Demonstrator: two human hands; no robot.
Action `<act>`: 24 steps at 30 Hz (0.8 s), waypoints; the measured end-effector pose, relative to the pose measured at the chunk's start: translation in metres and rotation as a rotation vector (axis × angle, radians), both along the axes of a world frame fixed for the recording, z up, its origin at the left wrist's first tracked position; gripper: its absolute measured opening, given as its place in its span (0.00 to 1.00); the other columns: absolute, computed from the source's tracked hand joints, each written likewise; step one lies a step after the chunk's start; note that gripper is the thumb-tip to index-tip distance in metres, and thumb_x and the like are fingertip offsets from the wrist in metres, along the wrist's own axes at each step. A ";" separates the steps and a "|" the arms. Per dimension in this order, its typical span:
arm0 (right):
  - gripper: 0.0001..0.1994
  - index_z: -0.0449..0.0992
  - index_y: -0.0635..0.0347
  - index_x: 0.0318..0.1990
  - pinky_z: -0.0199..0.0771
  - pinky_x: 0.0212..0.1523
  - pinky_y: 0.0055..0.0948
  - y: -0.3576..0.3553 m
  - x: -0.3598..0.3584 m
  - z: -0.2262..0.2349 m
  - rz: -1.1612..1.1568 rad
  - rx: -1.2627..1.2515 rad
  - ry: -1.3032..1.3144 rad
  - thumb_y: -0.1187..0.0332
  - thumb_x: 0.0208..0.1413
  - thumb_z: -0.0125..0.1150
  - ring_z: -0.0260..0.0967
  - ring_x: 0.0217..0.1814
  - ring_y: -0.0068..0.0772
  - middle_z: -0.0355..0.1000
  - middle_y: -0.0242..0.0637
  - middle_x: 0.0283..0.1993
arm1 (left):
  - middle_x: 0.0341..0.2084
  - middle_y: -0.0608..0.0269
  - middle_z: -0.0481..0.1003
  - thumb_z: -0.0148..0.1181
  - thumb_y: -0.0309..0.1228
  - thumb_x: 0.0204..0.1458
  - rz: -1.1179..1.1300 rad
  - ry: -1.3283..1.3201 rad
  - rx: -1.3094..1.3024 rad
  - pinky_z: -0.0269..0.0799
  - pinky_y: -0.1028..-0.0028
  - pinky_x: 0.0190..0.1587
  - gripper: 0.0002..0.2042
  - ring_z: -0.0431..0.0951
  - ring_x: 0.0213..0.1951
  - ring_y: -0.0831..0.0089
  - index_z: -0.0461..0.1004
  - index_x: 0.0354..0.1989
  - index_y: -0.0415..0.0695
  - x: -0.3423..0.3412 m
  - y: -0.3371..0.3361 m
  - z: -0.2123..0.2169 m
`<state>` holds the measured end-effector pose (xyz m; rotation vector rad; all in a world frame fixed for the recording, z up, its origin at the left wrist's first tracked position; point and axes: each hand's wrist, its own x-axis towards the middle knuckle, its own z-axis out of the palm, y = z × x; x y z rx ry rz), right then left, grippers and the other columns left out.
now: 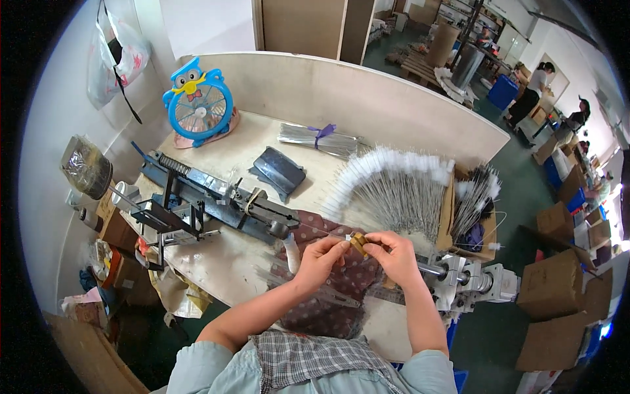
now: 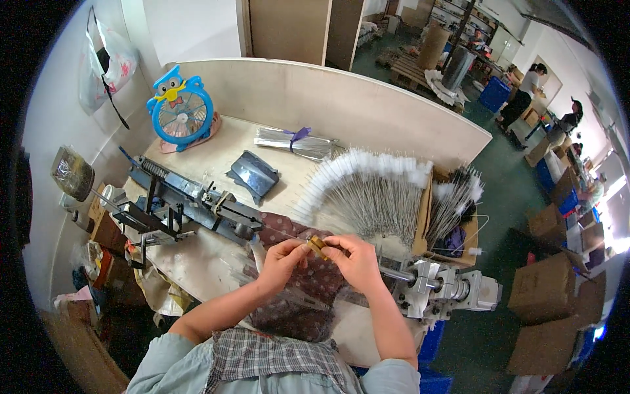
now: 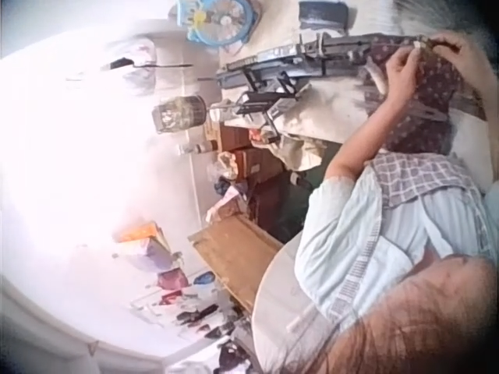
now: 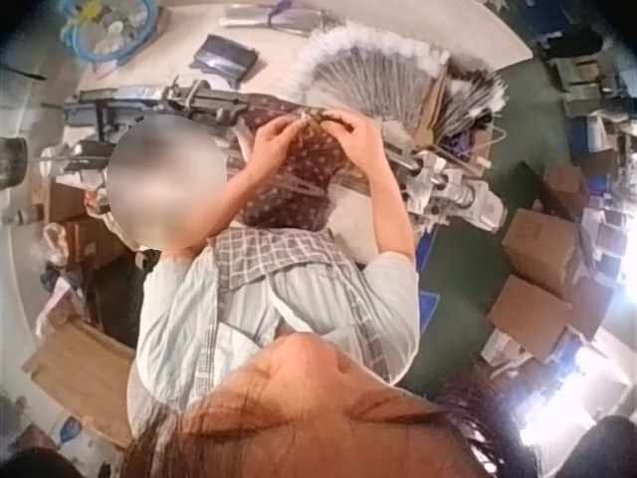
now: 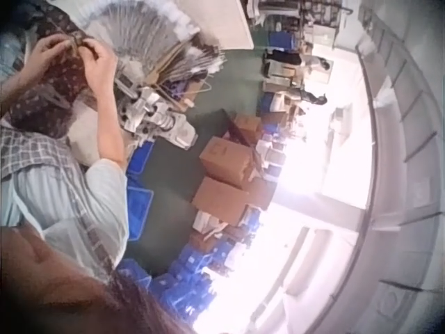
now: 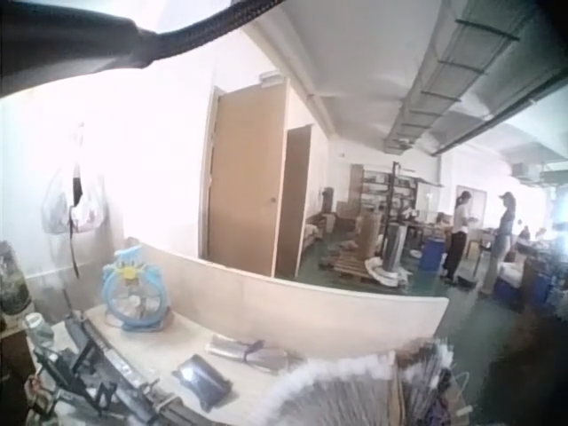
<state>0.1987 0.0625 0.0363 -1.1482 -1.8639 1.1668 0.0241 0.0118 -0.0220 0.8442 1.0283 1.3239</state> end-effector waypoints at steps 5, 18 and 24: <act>0.11 0.78 0.60 0.40 0.68 0.34 0.25 0.002 0.000 -0.002 -0.018 0.047 -0.007 0.69 0.48 0.65 0.69 0.31 0.28 0.74 0.37 0.31 | 0.28 0.65 0.74 0.53 0.30 0.57 -0.002 0.011 0.002 0.66 0.80 0.32 0.10 0.70 0.27 0.80 0.74 0.40 0.34 0.002 0.004 -0.003; 0.07 0.79 0.58 0.31 0.68 0.35 0.33 0.009 -0.057 0.027 -0.086 0.734 -0.318 0.67 0.44 0.64 0.69 0.32 0.39 0.75 0.36 0.29 | 0.27 0.66 0.74 0.55 0.34 0.57 0.267 -0.187 -0.165 0.65 0.80 0.29 0.08 0.69 0.24 0.81 0.71 0.37 0.43 -0.028 -0.013 0.023; 0.09 0.79 0.57 0.32 0.68 0.36 0.36 0.016 -0.079 0.010 0.092 0.546 -0.360 0.63 0.47 0.60 0.69 0.35 0.41 0.75 0.36 0.30 | 0.24 0.68 0.73 0.54 0.36 0.57 0.196 -0.242 -0.231 0.67 0.80 0.28 0.09 0.70 0.24 0.81 0.71 0.35 0.43 -0.036 -0.010 0.016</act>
